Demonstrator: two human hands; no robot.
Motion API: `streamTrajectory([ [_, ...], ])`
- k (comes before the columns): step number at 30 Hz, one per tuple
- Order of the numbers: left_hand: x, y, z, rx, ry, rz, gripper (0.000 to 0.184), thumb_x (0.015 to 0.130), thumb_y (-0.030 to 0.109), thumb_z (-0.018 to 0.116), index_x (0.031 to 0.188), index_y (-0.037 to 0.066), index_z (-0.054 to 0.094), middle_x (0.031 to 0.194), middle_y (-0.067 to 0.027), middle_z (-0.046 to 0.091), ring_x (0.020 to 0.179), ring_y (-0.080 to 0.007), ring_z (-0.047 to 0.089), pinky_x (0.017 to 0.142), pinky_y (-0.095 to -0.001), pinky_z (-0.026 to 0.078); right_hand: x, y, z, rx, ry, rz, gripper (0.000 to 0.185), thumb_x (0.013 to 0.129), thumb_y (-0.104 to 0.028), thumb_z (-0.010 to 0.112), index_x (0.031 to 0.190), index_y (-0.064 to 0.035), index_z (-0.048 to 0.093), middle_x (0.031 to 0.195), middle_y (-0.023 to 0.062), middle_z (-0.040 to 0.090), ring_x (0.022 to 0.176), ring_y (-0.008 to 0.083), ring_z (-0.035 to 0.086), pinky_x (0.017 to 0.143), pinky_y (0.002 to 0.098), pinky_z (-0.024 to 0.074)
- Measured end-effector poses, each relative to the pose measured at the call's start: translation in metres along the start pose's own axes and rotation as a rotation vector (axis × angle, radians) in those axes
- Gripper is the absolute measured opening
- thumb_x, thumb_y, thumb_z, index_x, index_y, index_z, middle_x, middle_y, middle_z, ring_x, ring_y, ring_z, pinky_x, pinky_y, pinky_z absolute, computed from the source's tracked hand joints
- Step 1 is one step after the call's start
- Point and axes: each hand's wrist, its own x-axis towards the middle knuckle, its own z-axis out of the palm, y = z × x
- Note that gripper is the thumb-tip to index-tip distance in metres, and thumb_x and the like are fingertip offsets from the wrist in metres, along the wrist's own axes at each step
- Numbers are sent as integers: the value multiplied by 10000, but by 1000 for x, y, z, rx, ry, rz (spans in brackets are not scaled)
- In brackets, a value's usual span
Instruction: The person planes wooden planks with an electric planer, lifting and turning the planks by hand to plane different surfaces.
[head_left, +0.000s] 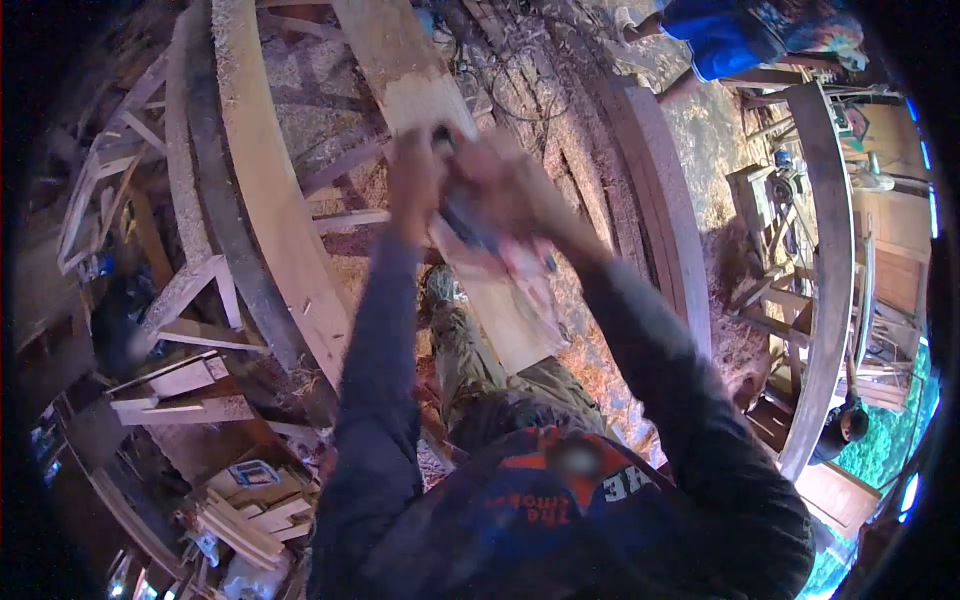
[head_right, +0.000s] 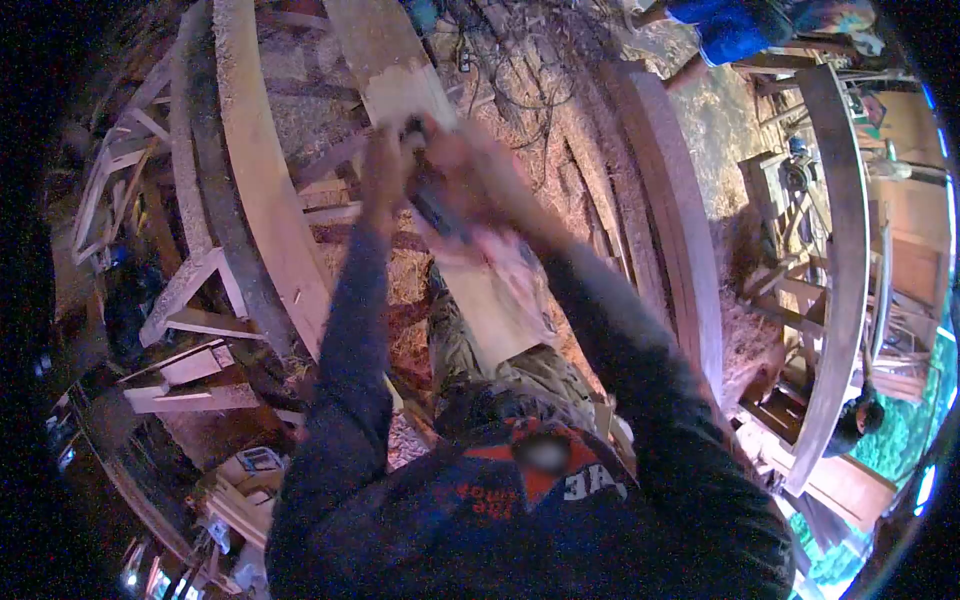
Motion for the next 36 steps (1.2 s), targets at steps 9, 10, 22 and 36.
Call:
streamTrajectory([
  [9, -260, 154, -17, -176, -192, -11, 570, 866, 8, 629, 1394, -22, 417, 1303, -235, 526, 1225, -435, 494, 1033, -507, 396, -250, -133, -55, 654, -193, 737, 398, 914, -111, 653, 1296, -66, 553, 1129, 53, 635, 1019, 203, 610, 884, 340, 502],
  [10, -259, 150, -15, -176, -200, -14, 570, 866, 8, 629, 1394, -22, 417, 1303, -235, 526, 1225, -435, 494, 1033, -507, 396, -247, -133, -54, 657, -214, 748, 401, 911, -104, 657, 1297, -66, 553, 1124, 53, 635, 1014, 200, 611, 880, 338, 504],
  [22, 48, -39, -20, -137, 116, 1, 418, 887, 182, 643, 1275, 53, 556, 1214, -228, 606, 1125, -414, 574, 949, -475, 459, 59, -10, 12, 241, 244, 167, 140, 839, -163, 607, 912, -68, 680, 846, 129, 675, 758, 330, 671, 678, 431, 543],
  [36, -189, 86, -15, -277, -58, 14, 478, 826, -45, 600, 1293, 7, 513, 1208, -238, 586, 1160, -436, 542, 962, -497, 444, -183, -111, -2, 727, 94, 551, 336, 843, -243, 688, 1125, -71, 627, 1050, 189, 651, 928, 365, 649, 790, 419, 535],
])
